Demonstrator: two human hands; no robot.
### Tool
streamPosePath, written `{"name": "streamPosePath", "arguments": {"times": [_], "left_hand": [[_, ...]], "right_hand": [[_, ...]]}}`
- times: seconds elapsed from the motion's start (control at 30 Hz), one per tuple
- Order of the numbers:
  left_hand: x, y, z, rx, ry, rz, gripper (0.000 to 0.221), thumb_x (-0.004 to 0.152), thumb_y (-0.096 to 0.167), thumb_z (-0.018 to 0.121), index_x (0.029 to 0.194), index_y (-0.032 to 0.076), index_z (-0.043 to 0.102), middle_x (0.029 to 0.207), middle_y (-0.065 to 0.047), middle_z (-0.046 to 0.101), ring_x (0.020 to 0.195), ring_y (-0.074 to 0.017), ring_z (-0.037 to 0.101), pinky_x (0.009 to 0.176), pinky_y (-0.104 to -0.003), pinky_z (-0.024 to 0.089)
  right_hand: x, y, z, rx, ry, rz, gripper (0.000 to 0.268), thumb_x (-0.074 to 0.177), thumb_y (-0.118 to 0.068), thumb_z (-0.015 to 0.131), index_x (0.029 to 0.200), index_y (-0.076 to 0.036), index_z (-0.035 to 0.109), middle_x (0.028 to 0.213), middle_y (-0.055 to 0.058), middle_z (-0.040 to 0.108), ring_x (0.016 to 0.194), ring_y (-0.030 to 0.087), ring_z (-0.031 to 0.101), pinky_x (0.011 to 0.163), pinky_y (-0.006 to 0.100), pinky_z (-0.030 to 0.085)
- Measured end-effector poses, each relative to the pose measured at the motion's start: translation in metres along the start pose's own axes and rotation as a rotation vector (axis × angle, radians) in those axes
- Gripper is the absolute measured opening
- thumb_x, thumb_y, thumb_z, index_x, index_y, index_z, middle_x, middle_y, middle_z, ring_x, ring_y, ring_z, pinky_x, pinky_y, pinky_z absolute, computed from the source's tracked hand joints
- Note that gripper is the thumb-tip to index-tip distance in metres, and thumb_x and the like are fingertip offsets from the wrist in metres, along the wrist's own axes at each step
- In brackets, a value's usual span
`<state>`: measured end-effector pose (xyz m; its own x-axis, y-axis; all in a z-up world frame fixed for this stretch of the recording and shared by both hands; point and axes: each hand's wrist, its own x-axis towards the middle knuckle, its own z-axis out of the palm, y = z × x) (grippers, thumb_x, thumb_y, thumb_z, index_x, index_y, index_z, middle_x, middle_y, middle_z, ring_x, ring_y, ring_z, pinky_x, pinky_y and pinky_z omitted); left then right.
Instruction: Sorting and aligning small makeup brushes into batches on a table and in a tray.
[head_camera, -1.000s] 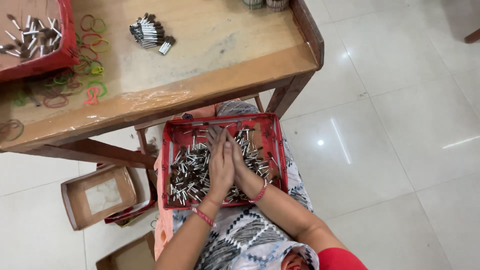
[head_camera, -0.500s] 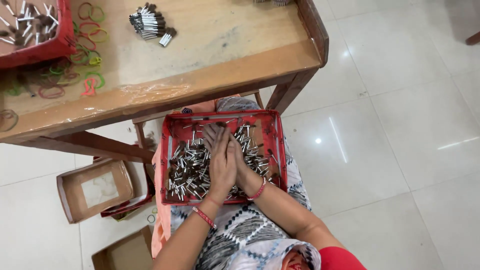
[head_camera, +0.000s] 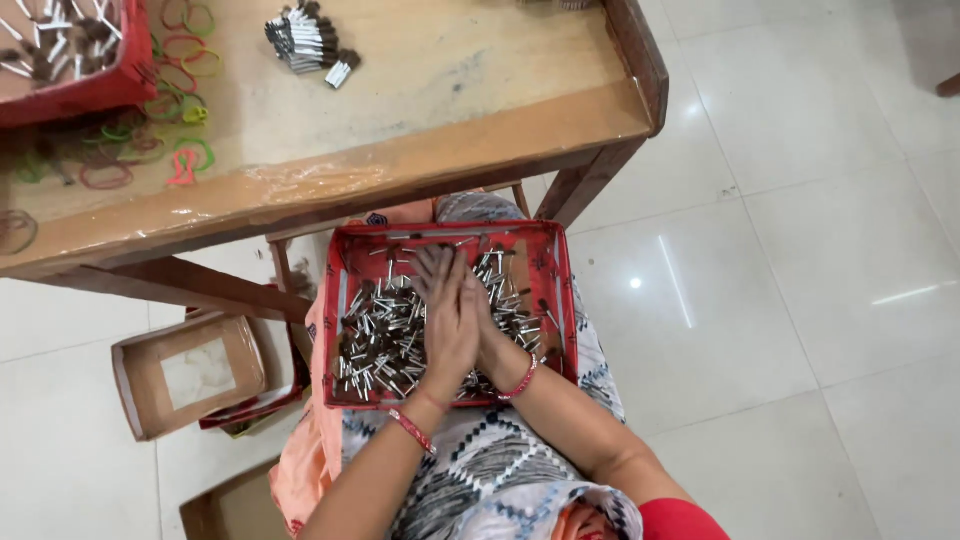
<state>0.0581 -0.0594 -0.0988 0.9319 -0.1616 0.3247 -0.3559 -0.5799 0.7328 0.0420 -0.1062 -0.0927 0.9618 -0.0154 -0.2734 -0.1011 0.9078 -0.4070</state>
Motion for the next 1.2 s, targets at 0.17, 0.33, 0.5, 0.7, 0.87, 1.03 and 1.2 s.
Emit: {"name": "streamPosePath", "arguments": {"times": [0.17, 0.33, 0.5, 0.7, 0.87, 1.03, 1.2], "left_hand": [[0.002, 0.022, -0.047, -0.081, -0.162, -0.085, 0.05, 0.106, 0.03, 0.041, 0.15, 0.009, 0.052, 0.161, -0.019, 0.044, 0.153, -0.0416, 0.03, 0.127, -0.054, 0.014], [0.029, 0.017, -0.056, -0.02, -0.111, -0.077, 0.051, 0.106, 0.029, 0.041, 0.15, 0.007, 0.052, 0.162, -0.019, 0.044, 0.154, -0.0419, 0.031, 0.127, -0.053, 0.014], [0.039, 0.022, -0.052, -0.021, -0.068, -0.108, 0.05, 0.107, 0.03, 0.041, 0.149, 0.008, 0.053, 0.162, -0.019, 0.044, 0.155, -0.0401, 0.035, 0.129, -0.049, 0.02], [0.007, 0.015, -0.044, -0.054, -0.16, -0.089, 0.051, 0.107, 0.029, 0.04, 0.151, 0.006, 0.05, 0.162, -0.019, 0.042, 0.153, -0.0404, 0.032, 0.128, -0.051, 0.017], [0.024, 0.017, -0.053, 0.022, -0.121, -0.13, 0.052, 0.108, 0.03, 0.038, 0.152, 0.006, 0.049, 0.162, -0.019, 0.043, 0.156, -0.0389, 0.032, 0.13, -0.05, 0.017], [-0.001, 0.034, -0.041, -0.007, -0.185, -0.087, 0.052, 0.105, 0.03, 0.041, 0.15, 0.006, 0.051, 0.162, -0.025, 0.035, 0.152, -0.0453, 0.023, 0.123, -0.053, 0.012], [0.009, 0.022, -0.051, -0.078, -0.162, -0.141, 0.051, 0.105, 0.029, 0.04, 0.15, 0.007, 0.05, 0.164, -0.021, 0.041, 0.155, -0.0413, 0.028, 0.128, -0.049, 0.017]], "right_hand": [[-0.018, 0.017, -0.014, 0.064, 0.078, 0.133, 0.056, 0.106, -0.046, 0.043, 0.146, -0.007, 0.053, 0.144, 0.011, 0.058, 0.133, 0.025, 0.053, 0.116, 0.038, 0.04], [-0.024, 0.007, 0.015, -0.021, 0.04, 0.008, 0.054, 0.103, -0.044, 0.043, 0.147, -0.015, 0.05, 0.148, 0.006, 0.056, 0.136, 0.022, 0.052, 0.117, 0.037, 0.04], [-0.012, 0.002, 0.0, -0.045, 0.083, 0.017, 0.055, 0.102, -0.046, 0.045, 0.145, -0.014, 0.053, 0.144, 0.005, 0.06, 0.132, 0.019, 0.056, 0.114, 0.036, 0.042], [-0.015, 0.016, -0.02, 0.023, 0.155, 0.11, 0.051, 0.106, -0.049, 0.046, 0.142, -0.013, 0.056, 0.133, 0.008, 0.064, 0.119, 0.022, 0.06, 0.108, 0.04, 0.045], [-0.025, 0.007, 0.016, -0.011, 0.134, 0.063, 0.056, 0.101, -0.048, 0.044, 0.145, -0.014, 0.052, 0.143, 0.005, 0.06, 0.128, 0.019, 0.058, 0.111, 0.036, 0.045], [-0.008, 0.004, -0.012, 0.014, 0.032, 0.061, 0.059, 0.102, -0.048, 0.042, 0.149, -0.013, 0.047, 0.147, 0.006, 0.056, 0.132, 0.019, 0.055, 0.112, 0.036, 0.044], [-0.021, 0.016, -0.022, 0.012, 0.195, 0.154, 0.059, 0.105, -0.05, 0.042, 0.15, -0.012, 0.048, 0.143, 0.008, 0.057, 0.126, 0.022, 0.056, 0.109, 0.038, 0.044]]}}
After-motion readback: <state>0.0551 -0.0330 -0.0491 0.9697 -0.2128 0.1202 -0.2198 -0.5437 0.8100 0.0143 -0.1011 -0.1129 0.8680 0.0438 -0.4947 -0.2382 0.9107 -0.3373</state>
